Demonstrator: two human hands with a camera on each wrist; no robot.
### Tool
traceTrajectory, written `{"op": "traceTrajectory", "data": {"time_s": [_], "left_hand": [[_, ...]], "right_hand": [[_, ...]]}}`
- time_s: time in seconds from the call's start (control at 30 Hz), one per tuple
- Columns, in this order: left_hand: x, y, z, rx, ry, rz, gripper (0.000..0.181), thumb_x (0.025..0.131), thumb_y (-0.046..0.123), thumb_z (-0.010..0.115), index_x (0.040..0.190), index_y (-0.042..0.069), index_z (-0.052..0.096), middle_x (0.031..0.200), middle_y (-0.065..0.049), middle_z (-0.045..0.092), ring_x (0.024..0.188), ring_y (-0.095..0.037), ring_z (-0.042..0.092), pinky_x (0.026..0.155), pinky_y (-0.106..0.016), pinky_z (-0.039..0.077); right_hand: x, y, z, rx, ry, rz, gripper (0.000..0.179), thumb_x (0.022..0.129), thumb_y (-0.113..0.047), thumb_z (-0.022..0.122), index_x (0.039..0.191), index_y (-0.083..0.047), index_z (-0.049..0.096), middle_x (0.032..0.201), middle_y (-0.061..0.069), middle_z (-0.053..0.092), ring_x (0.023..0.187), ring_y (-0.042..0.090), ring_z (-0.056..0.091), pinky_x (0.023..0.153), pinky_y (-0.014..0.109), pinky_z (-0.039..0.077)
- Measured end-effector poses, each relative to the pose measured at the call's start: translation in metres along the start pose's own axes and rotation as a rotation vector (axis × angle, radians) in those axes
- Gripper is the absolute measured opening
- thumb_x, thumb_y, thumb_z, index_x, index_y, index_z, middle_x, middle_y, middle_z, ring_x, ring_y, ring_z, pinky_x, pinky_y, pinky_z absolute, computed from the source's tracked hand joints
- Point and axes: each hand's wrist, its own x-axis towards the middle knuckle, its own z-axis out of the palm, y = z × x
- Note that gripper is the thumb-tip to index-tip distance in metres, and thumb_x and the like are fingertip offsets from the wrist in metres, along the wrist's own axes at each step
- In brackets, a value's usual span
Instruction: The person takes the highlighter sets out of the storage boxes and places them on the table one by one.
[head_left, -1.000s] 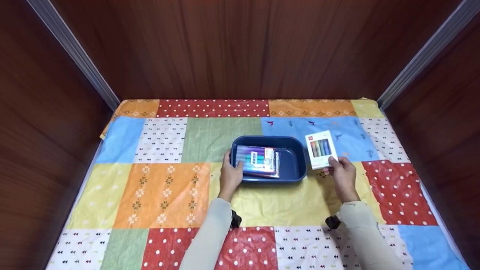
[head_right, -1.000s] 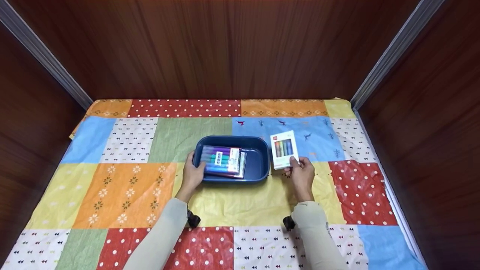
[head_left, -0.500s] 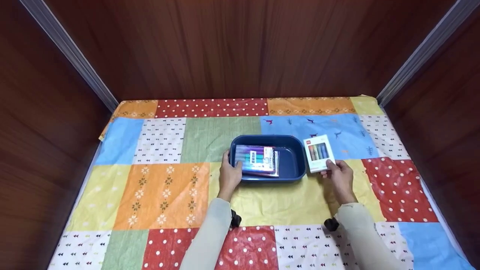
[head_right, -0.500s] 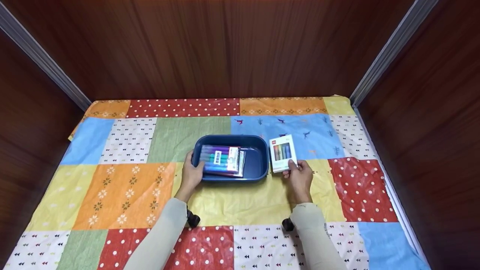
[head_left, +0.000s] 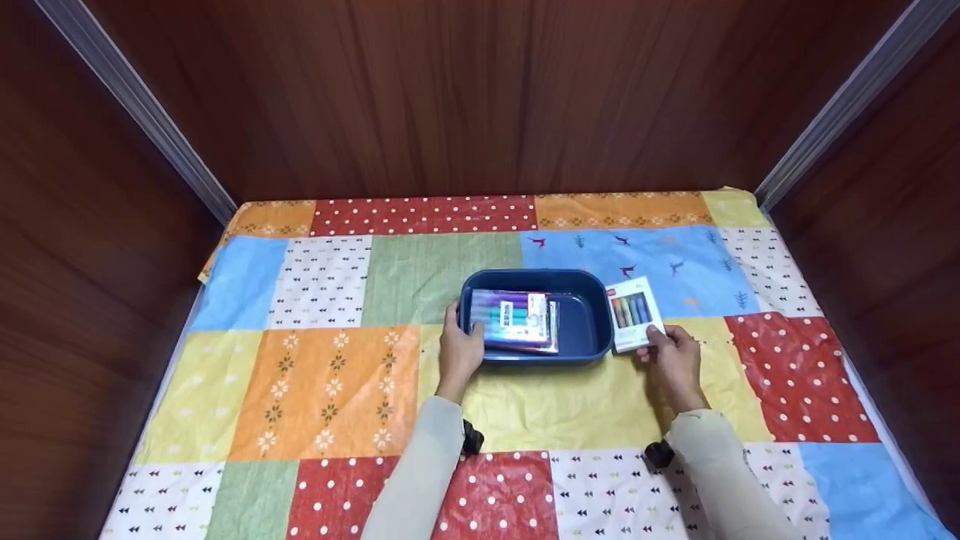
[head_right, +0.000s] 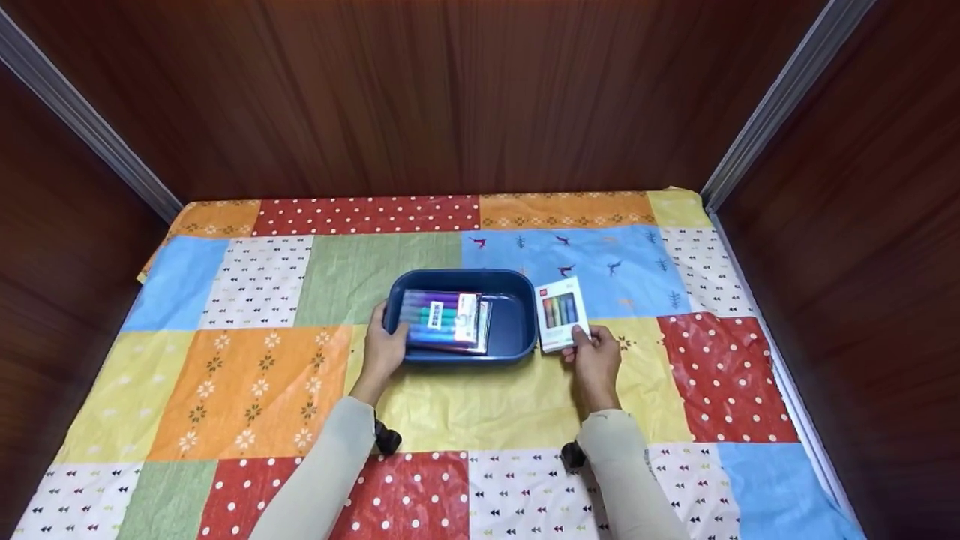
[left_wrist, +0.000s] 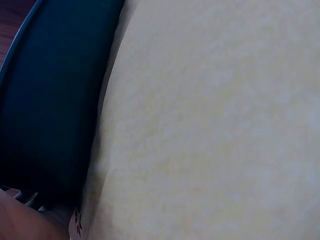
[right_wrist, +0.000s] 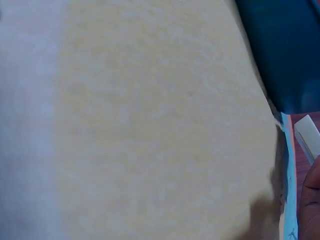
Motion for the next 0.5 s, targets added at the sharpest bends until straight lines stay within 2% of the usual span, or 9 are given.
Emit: {"op": "traceTrajectory", "data": {"time_s": [0.17,0.37,0.5], "left_hand": [[0.002,0.002,-0.004,-0.003,0.009,0.02,0.058,0.097,0.024,0.058,0.152,0.024,0.04,0.143,-0.015,0.06,0.127,-0.036,0.06,0.099,-0.056,0.048],[0.0,-0.003,-0.005,-0.001,0.015,0.028,0.056,0.096,0.022,0.058,0.15,0.019,0.043,0.143,-0.015,0.059,0.13,-0.036,0.058,0.103,-0.054,0.047],[0.0,-0.002,-0.002,0.007,0.01,0.044,0.055,0.096,0.024,0.057,0.149,0.02,0.043,0.141,-0.016,0.061,0.127,-0.036,0.06,0.101,-0.054,0.048]], "right_hand": [[0.002,0.005,0.004,-0.004,0.004,-0.011,0.016,0.102,-0.014,0.056,0.104,0.002,0.054,0.066,-0.002,0.065,0.052,0.007,0.058,0.054,0.023,0.051],[0.004,0.011,-0.002,-0.077,0.016,0.053,0.017,0.103,-0.016,0.054,0.105,0.002,0.053,0.061,-0.004,0.063,0.052,0.007,0.058,0.054,0.023,0.052],[0.005,0.01,-0.008,-0.135,0.019,0.07,0.019,0.103,-0.019,0.053,0.107,-0.001,0.053,0.061,-0.004,0.064,0.053,0.007,0.06,0.055,0.024,0.054]]}}
